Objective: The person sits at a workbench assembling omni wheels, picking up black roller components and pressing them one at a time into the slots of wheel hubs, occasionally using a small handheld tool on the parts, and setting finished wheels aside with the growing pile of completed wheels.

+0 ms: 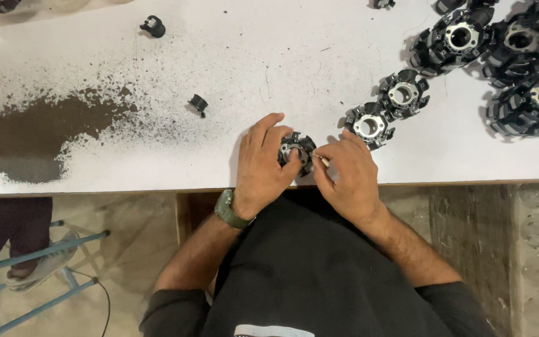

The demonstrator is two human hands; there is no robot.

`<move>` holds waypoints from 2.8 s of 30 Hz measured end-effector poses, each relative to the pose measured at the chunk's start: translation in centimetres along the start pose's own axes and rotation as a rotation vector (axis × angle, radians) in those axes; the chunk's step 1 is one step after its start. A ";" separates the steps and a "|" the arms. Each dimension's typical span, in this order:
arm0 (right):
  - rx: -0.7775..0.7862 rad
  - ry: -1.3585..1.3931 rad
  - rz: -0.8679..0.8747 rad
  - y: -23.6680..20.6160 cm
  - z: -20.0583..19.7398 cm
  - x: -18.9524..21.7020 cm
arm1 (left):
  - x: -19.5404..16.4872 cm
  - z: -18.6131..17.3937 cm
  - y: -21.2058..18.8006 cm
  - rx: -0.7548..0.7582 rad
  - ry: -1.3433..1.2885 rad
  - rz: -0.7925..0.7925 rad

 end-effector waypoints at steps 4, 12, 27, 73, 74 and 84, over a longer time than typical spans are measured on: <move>0.000 0.013 0.036 -0.5 0.4 -0.4 | 0.0 -0.1 0.3 0.028 0.087 0.016; 0.048 0.018 0.061 -0.4 1.0 -0.7 | -0.5 -1.5 0.9 0.074 0.157 0.138; 0.060 0.016 0.055 -0.5 1.2 -1.1 | -1.4 -1.1 1.2 0.178 0.182 0.266; -0.026 -0.037 -0.110 -1.8 2.1 -0.1 | 0.6 -0.2 0.3 0.187 -0.043 -0.012; -0.025 -0.050 -0.102 -1.7 2.0 0.0 | 0.6 -0.2 0.2 0.184 -0.041 -0.005; -0.171 0.009 -0.083 -3.5 0.6 -1.8 | -0.8 -2.5 0.5 -0.082 0.420 0.089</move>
Point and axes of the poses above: each hand's wrist, its own y-axis towards the middle knuckle, its own z-axis out of the palm, x = y × z, the point moved 7 cm from there along y, towards the middle knuckle, and after that the axes turned 13 degrees about -z, right-handed, at the moved point
